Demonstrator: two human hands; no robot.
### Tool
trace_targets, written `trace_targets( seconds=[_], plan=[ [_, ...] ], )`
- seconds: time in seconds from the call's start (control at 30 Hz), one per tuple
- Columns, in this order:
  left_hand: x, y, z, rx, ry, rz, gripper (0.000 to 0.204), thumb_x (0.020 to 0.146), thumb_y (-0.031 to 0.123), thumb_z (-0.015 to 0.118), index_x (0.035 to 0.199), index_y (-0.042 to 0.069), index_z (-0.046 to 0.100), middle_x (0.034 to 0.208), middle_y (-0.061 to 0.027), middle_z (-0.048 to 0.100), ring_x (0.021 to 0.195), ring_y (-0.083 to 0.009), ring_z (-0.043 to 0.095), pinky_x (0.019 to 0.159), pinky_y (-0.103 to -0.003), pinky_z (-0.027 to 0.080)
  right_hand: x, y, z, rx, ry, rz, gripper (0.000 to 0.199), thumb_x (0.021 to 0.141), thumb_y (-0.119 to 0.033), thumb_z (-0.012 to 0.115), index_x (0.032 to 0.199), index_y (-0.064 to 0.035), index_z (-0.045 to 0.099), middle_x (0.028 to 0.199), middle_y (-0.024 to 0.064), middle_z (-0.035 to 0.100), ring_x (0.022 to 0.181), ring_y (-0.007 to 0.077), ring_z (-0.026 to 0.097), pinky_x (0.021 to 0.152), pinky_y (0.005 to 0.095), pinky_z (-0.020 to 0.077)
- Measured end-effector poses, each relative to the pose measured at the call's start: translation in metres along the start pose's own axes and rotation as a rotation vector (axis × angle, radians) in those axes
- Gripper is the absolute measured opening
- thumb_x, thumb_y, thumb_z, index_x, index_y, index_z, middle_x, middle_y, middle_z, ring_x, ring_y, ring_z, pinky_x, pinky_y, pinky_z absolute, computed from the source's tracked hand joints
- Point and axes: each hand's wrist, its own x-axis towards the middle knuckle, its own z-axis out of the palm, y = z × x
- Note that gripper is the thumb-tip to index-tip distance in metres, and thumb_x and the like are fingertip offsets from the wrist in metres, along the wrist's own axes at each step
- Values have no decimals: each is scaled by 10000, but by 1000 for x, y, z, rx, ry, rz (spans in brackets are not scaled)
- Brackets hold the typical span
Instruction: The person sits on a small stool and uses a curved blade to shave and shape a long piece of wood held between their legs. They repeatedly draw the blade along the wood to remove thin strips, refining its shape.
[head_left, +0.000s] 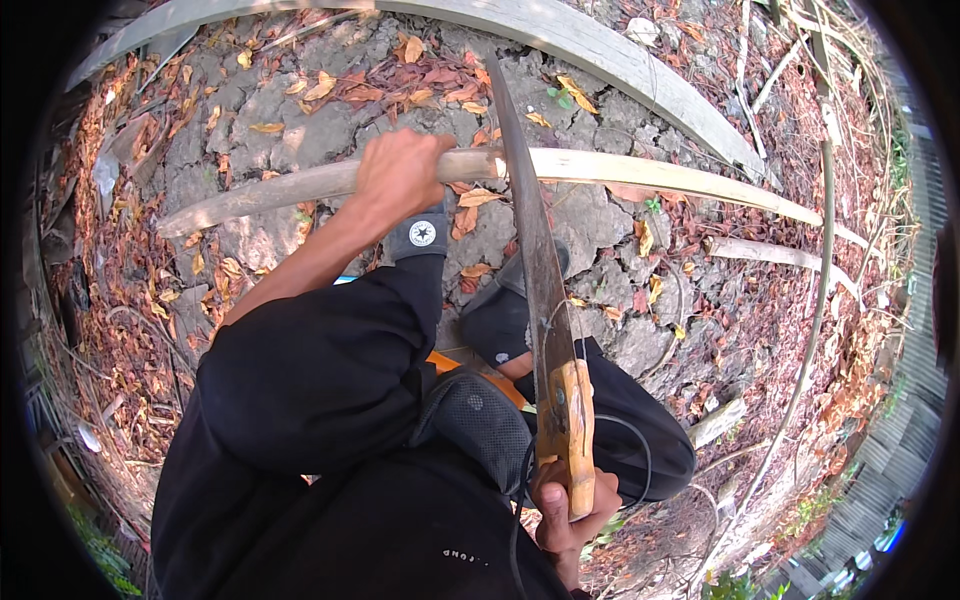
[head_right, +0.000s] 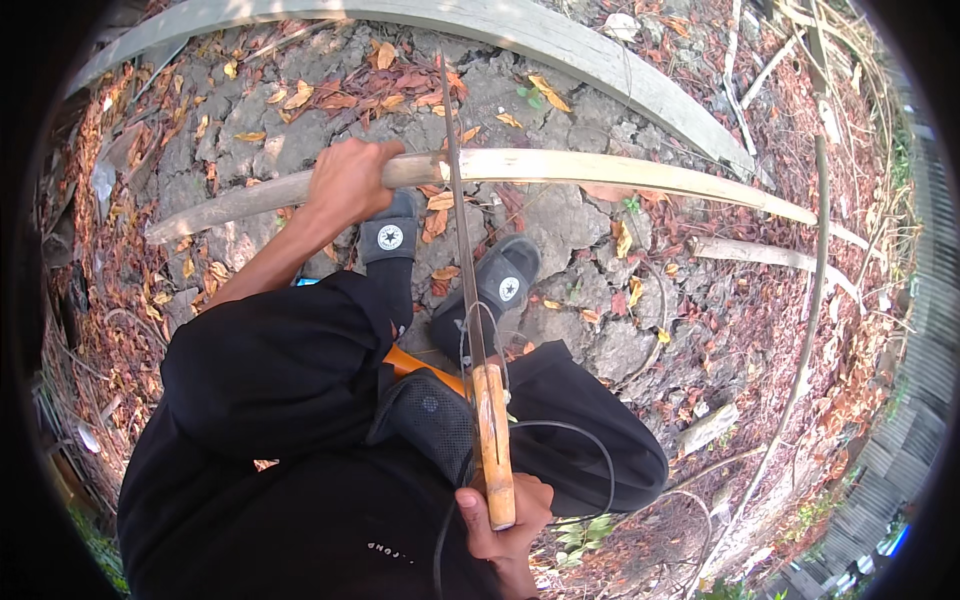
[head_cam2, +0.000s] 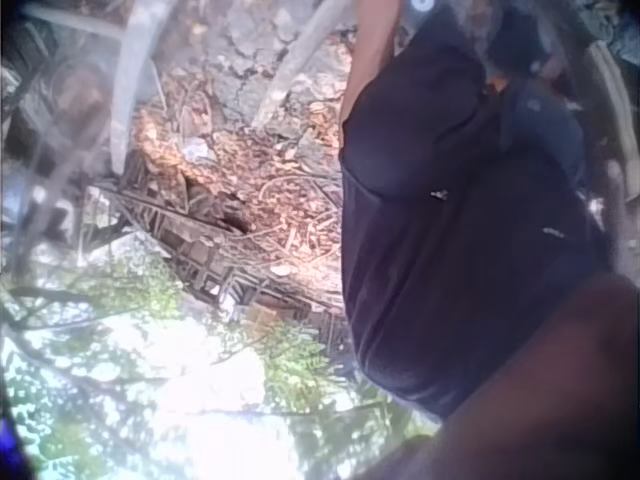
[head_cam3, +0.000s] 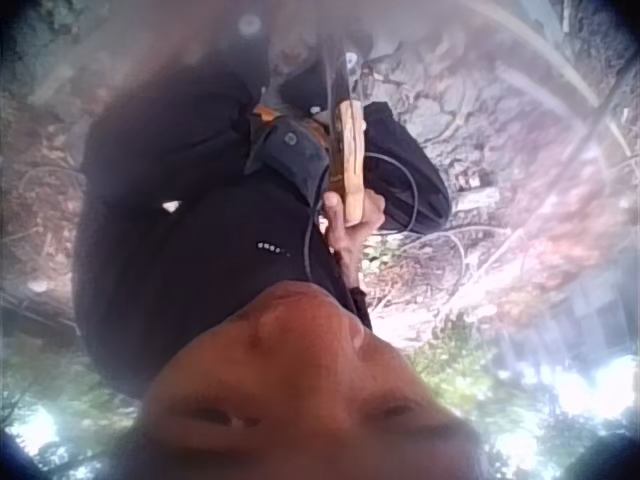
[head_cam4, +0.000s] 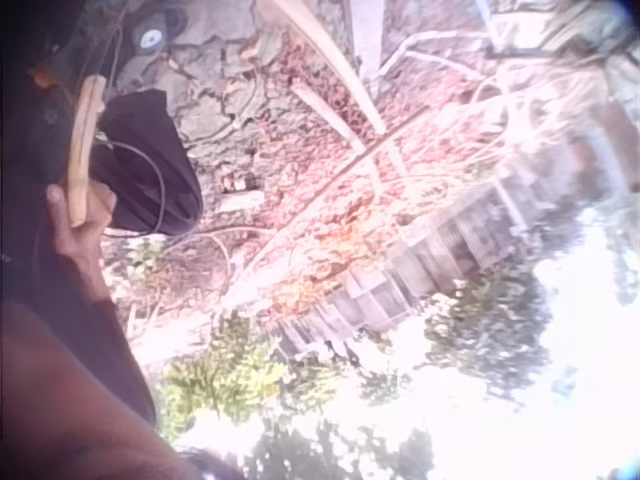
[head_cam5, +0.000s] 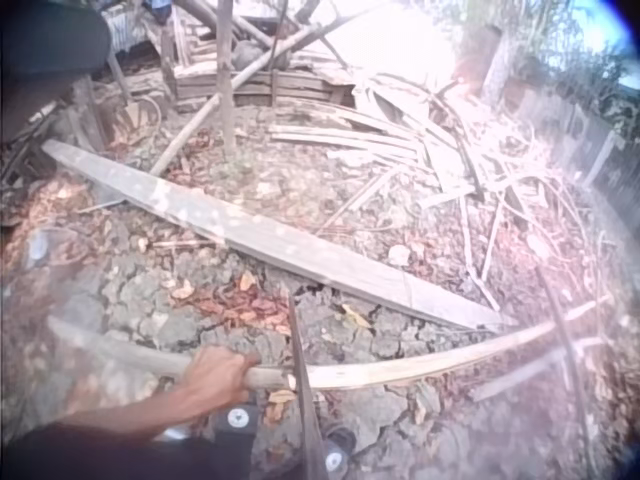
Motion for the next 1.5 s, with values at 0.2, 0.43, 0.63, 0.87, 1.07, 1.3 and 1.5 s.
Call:
trace_targets(
  seconds=[0.2, 0.43, 0.63, 0.87, 1.07, 1.3, 1.5],
  plan=[
    [-2, 1, -4, -15, -31, -2, 464, 625, 38, 642, 1073, 114, 737, 768, -236, 686, 744, -397, 688, 702, -483, 551, -10, -7, 6, -3, -1, 54, 446, 892, -292, 690, 601, 1, 524, 498, 47, 512, 432, 138, 491, 466, 264, 367],
    [-9, 11, -14, -44, -114, 10, 494, 600, 67, 638, 1081, 111, 741, 786, -236, 691, 763, -405, 684, 729, -482, 548, 28, 5, 13, -3, -53, 184, 362, 876, -151, 707, 589, -3, 544, 477, 39, 499, 402, 136, 485, 436, 283, 330],
    [-4, 3, -11, -52, -169, -42, 466, 597, 83, 638, 1048, 106, 750, 793, -235, 694, 780, -410, 683, 752, -488, 543, -4, -15, -1, 126, 54, 152, 362, 877, -175, 711, 593, 3, 575, 465, 30, 502, 392, 134, 474, 435, 269, 344],
    [-1, 8, -16, -54, -339, 3, 469, 603, 82, 633, 1056, 121, 749, 821, -236, 696, 829, -409, 683, 777, -495, 540, -24, -13, -17, 168, 37, 176, 369, 865, -195, 710, 589, 3, 567, 491, 50, 532, 433, 153, 520, 456, 265, 385],
    [-10, 15, -12, -35, -140, -13, 470, 601, 63, 658, 1061, 103, 741, 819, -231, 699, 808, -404, 685, 781, -483, 552, 32, -30, 8, -48, 50, 120, 338, 845, -139, 741, 596, 4, 562, 475, 35, 511, 412, 130, 496, 438, 264, 349],
    [-10, 4, -8, -72, -172, -24, 469, 604, 47, 647, 1061, 98, 739, 812, -226, 697, 796, -401, 685, 762, -483, 547, 1, -11, -1, -71, -17, 137, 315, 831, -166, 747, 613, 12, 606, 496, 67, 539, 406, 162, 519, 450, 291, 358],
    [-14, 18, -14, -36, -207, 30, 509, 594, 42, 640, 1088, 112, 739, 793, -220, 694, 783, -405, 680, 758, -479, 545, 26, -21, 5, -96, -21, 114, 382, 852, -240, 752, 611, 9, 590, 499, 42, 534, 423, 142, 512, 455, 273, 357]
  ],
)
